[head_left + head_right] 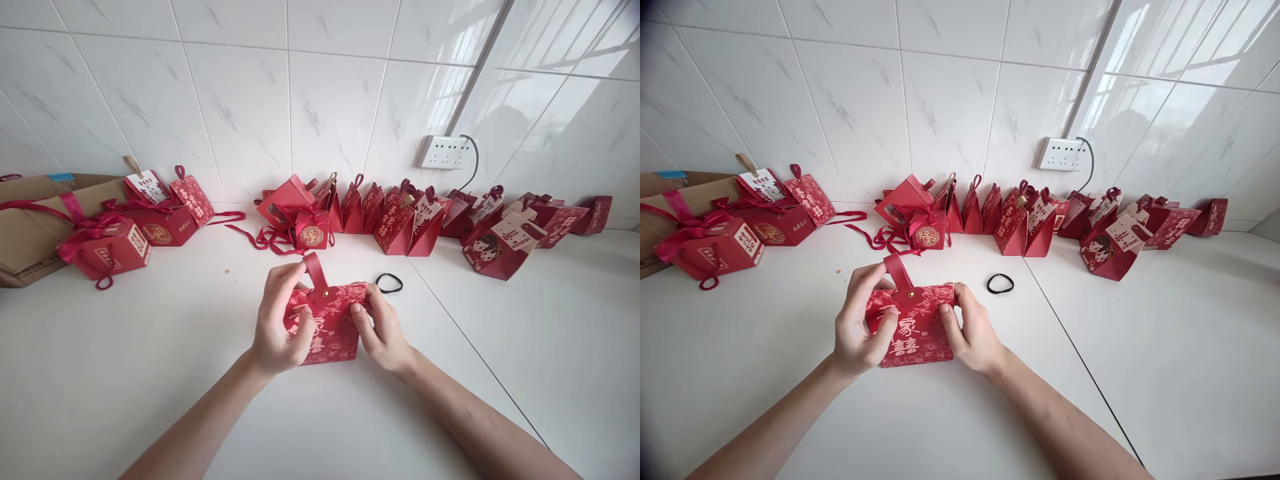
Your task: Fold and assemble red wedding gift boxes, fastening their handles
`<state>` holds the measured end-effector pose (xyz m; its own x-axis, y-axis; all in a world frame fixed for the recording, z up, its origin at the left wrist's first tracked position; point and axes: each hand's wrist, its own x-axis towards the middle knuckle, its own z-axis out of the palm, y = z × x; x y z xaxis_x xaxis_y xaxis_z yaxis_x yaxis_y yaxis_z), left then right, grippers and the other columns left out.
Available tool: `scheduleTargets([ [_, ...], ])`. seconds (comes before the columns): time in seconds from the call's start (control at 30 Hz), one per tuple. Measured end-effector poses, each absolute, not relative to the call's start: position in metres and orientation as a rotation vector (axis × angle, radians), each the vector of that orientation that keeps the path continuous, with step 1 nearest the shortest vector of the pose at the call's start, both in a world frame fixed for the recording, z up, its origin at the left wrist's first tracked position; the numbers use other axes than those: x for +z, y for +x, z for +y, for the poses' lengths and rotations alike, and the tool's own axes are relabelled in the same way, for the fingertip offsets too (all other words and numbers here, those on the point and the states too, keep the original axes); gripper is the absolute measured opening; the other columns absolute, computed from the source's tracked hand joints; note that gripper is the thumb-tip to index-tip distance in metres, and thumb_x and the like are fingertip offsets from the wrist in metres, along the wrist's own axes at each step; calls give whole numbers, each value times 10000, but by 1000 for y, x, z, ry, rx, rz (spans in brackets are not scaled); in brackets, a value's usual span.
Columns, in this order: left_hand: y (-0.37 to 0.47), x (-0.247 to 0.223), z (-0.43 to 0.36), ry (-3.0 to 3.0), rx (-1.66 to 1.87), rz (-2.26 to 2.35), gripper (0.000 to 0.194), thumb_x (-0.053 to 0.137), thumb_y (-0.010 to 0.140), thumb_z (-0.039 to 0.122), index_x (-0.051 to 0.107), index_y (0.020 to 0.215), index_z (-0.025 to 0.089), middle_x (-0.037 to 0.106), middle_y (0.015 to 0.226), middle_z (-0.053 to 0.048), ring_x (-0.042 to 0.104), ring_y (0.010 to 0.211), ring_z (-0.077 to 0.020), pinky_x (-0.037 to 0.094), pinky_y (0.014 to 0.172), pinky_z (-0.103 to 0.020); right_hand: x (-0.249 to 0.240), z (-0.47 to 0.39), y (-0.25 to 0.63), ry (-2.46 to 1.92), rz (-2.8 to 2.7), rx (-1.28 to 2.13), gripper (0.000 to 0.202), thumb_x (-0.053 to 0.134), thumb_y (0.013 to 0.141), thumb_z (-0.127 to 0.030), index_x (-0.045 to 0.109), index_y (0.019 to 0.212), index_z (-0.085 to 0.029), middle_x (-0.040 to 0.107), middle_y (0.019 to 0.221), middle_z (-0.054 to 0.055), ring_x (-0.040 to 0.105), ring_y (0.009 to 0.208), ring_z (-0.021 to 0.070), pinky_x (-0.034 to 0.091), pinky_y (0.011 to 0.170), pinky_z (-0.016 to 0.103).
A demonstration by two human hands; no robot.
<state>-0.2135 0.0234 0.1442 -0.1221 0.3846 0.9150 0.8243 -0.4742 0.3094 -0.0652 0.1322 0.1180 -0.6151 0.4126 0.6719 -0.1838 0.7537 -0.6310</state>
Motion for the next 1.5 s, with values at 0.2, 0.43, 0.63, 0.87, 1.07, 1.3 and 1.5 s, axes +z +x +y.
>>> scheduleTargets([
  [0.2, -214, 144, 23, -1807, -1647, -1335, 675, 437, 751, 25, 414, 1407, 180, 544, 1136, -115, 548, 948, -195, 554, 720, -328, 118, 132, -65, -183, -2070, 837, 61, 382, 987, -236, 437, 964, -222, 515, 799, -1, 480, 649, 127, 412, 569, 247],
  [0.43, -214, 144, 22, -1812, -1638, -1348, 664, 432, 748, 30, 428, 1396, 175, 543, 1115, -113, 550, 927, -195, 550, 711, -334, 117, 131, -65, -182, -2066, 833, 64, 382, 984, -239, 435, 953, -221, 514, 790, 0, 474, 637, 129, 404, 553, 251],
  [0.63, -214, 146, 22, -1803, -1628, -1354, 667, 431, 741, 33, 432, 1391, 184, 546, 1084, -105, 550, 890, -188, 548, 695, -334, 119, 132, -66, -180, -2066, 842, 59, 379, 984, -228, 433, 962, -220, 512, 793, -1, 481, 645, 128, 418, 566, 253],
  [0.87, -214, 147, 23, -1829, -1634, -1326, 687, 415, 727, 18, 430, 1395, 180, 544, 1093, -105, 543, 919, -191, 544, 700, -325, 118, 131, -65, -182, -2067, 822, 59, 379, 983, -230, 434, 963, -223, 513, 793, -2, 474, 635, 128, 413, 557, 253],
  [1.07, -214, 146, 22, -1806, -1614, -1346, 682, 424, 724, 30, 435, 1387, 190, 556, 1087, -107, 559, 895, -197, 546, 684, -342, 118, 132, -66, -195, -2069, 827, 79, 375, 988, -255, 439, 965, -215, 524, 799, 8, 492, 647, 135, 425, 564, 261],
  [1.3, -214, 147, 22, -1819, -1624, -1348, 693, 424, 721, 26, 431, 1394, 191, 552, 1085, -110, 561, 906, -202, 547, 676, -336, 118, 132, -65, -215, -2075, 834, 113, 368, 993, -293, 439, 956, -214, 529, 796, 17, 494, 638, 141, 425, 551, 270],
  [1.5, -214, 147, 22, -1813, -1625, -1349, 688, 432, 723, 32, 436, 1391, 195, 556, 1073, -105, 562, 897, -202, 544, 678, -339, 118, 131, -65, -201, -2066, 839, 102, 373, 991, -281, 443, 957, -214, 531, 794, 12, 488, 633, 134, 424, 553, 263],
])
